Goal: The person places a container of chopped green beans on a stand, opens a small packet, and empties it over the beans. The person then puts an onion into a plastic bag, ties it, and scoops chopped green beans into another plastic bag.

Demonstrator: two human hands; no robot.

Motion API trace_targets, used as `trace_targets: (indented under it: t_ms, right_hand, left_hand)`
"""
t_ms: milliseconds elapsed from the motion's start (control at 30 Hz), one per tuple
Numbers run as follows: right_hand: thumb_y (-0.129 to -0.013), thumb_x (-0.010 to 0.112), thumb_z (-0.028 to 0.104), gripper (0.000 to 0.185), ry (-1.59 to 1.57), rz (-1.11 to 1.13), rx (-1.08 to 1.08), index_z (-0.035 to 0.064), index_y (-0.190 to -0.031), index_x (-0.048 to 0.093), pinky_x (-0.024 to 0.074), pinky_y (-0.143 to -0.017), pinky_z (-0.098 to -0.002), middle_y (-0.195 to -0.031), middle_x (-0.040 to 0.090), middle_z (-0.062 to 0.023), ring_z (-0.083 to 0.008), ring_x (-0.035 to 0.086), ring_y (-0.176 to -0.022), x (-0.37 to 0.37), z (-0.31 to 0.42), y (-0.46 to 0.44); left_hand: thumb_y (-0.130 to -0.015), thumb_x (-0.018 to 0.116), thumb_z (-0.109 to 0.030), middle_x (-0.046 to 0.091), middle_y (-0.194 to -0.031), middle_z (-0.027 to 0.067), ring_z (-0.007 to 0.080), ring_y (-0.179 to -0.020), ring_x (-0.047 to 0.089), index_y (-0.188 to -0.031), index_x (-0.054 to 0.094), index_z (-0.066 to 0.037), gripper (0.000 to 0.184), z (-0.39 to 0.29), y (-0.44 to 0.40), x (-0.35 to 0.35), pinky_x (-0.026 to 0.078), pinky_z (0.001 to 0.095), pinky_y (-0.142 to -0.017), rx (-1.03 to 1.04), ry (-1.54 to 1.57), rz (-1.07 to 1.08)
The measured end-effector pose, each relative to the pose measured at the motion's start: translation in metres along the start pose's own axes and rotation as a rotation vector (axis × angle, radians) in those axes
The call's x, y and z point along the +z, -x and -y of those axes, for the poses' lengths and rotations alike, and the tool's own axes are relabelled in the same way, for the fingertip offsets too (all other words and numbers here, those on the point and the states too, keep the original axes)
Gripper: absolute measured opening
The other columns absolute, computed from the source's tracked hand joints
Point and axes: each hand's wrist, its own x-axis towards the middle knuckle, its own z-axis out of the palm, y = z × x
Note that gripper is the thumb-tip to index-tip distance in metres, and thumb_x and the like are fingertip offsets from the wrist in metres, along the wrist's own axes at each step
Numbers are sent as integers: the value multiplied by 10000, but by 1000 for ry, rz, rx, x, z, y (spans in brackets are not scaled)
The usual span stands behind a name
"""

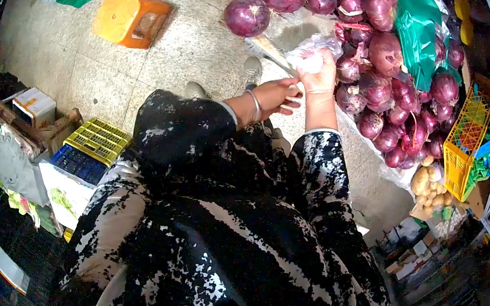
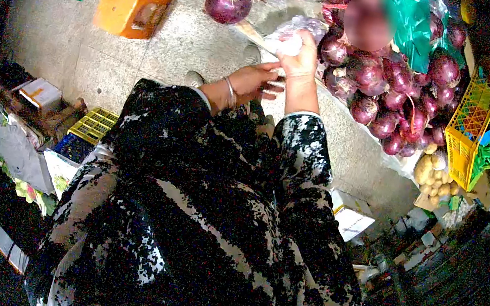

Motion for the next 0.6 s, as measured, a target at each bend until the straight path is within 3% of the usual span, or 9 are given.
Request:
trace_targets:
  t_ms: [67,233,333,400,500,567,600]
  right_hand:
    - [-742,535,166,102,-53,88,44,77,-791,525,459,-640,-380,-717,560,-66,-220,543,-698,-10,-2,1]
    - [-762,518,75,90,-74,39,-32,13,-826,527,481,-630,-335,-760,568,-87,-216,561,-682,5,-10,21]
    - [-724,552,11,128,152,-31,-162,-10,-850,546,488,-607,-300,-794,585,-82,-194,587,-685,11,-20,33]
    - [-713,561,-18,203,301,9,-292,14,-913,549,485,-618,-280,-823,593,-61,-168,585,-703,12,-28,35]
    - [-675,623,4,364,536,24,-414,62,-1027,548,463,-644,-236,-833,596,-31,-126,568,-717,16,-42,38]
    - [-633,649,21,406,964,44,-727,81,-1025,556,443,-686,-255,-831,584,-32,-130,542,-758,-4,-59,22]
    - [-604,632,37,385,995,136,-716,85,-980,567,413,-747,-315,-799,556,-52,-196,517,-786,17,-51,39]
  left_hand:
    - [-869,430,-215,488,-1028,22,158,-902,479,-1161,384,-104,315,-2,-16,3,419,307,-717,75,50,-35]
    - [-883,406,-304,512,-1027,58,226,-959,486,-1091,435,-104,290,-21,-11,-6,407,381,-832,143,191,-161]
    - [-887,383,-342,505,-1064,61,212,-982,482,-1128,417,-91,350,-30,-7,-12,399,367,-844,119,229,-114]
    - [-855,426,-423,525,-1030,74,193,-941,503,-1106,431,-77,427,-36,-1,-14,410,334,-797,212,358,-51]
    - [-850,436,-427,546,-1003,75,177,-928,519,-1102,443,-75,433,-52,12,-11,413,320,-806,172,384,-12]
    - [-844,489,-362,561,-974,61,149,-908,523,-1082,471,-69,377,-51,14,-12,412,293,-808,195,345,-22]
    - [-836,517,-309,559,-976,58,146,-898,525,-1065,486,-63,337,-50,14,-14,421,292,-795,251,248,-29]
